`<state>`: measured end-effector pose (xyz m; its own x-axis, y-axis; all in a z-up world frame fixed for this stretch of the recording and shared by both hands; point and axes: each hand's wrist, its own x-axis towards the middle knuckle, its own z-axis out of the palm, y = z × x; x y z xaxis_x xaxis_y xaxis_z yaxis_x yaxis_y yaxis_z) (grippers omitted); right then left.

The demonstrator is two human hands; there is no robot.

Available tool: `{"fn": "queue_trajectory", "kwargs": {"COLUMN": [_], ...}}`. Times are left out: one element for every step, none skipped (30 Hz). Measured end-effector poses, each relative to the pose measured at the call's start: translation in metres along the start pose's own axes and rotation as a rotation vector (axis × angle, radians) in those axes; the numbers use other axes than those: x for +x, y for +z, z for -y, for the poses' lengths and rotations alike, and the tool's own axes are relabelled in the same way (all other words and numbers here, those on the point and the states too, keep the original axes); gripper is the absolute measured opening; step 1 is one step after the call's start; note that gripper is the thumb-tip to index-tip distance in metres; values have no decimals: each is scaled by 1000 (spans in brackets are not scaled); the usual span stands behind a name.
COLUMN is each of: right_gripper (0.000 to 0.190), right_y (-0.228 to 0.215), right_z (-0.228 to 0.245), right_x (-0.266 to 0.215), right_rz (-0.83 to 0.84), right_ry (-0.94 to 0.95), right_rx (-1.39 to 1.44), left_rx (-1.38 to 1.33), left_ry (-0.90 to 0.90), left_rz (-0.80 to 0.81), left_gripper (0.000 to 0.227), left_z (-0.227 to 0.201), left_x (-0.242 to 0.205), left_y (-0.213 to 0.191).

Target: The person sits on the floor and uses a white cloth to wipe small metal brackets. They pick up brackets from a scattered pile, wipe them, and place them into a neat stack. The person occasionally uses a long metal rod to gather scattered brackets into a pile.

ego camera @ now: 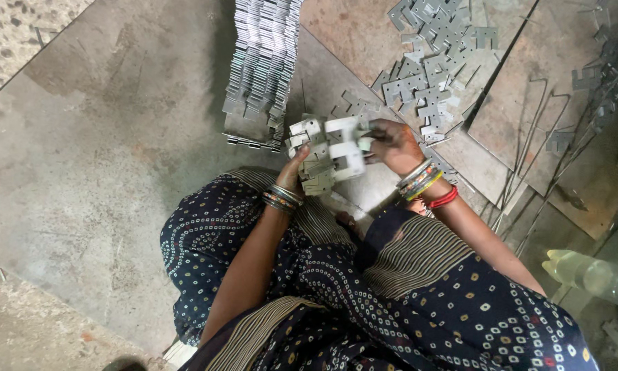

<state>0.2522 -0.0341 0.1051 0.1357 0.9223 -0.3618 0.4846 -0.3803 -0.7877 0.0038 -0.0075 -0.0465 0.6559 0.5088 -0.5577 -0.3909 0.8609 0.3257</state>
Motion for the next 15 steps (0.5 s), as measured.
{"fn": "queue_trajectory", "kwargs": {"right_gripper": [49, 48, 48, 48, 51, 55, 59, 62, 65, 68, 66, 66, 65, 59, 53], "right_y": [3, 5, 8, 10, 14, 20, 24, 27, 33, 35, 36, 35, 31, 26, 22], "right_z": [-2, -5, -9, -15, -20, -25, -30, -33, -33, -33, -32, -31, -29, -25, -20], "right_x": [3, 6, 12, 20, 29, 40, 51, 62, 75, 85, 93, 98, 100, 100, 98], "right_rz": [38, 35, 31, 27, 33, 39, 46, 44, 39, 34, 82, 129, 178, 171, 166], "right_ry": [-65, -44, -24, -4, -121, -241, -365, -450, -537, -624, -564, -503, -442, -442, -442], "right_rx": [88, -86, -260, -433, -651, -867, -1081, -1142, -1204, -1264, -1271, -1276, -1283, -1296, -1309], "left_rx": [14, 21, 30, 39, 36, 32, 29, 5, -18, -41, -34, -26, -23, -12, -3], "left_ry": [-9, 10, 30, 51, 49, 48, 47, 50, 53, 56, 58, 59, 61, 80, 98], "left_rz": [-26, -37, -47, -57, -55, -54, -54, -14, 28, 70, 78, 87, 97, 37, -25], "left_gripper": [57, 56, 56, 56, 54, 53, 52, 51, 50, 49, 50, 51, 52, 51, 51], "left_z": [0, 2, 4, 4, 4, 3, 2, 1, 0, -1, -2, -2, 0, 2, 2], "left_x": [2, 3, 5, 8, 8, 9, 8, 7, 7, 5, 5, 4, 4, 5, 5], "left_y": [-3, -5, -5, -6, -8, -10, -13, -15, -16, -17, -17, -18, -17, -17, -18]}}
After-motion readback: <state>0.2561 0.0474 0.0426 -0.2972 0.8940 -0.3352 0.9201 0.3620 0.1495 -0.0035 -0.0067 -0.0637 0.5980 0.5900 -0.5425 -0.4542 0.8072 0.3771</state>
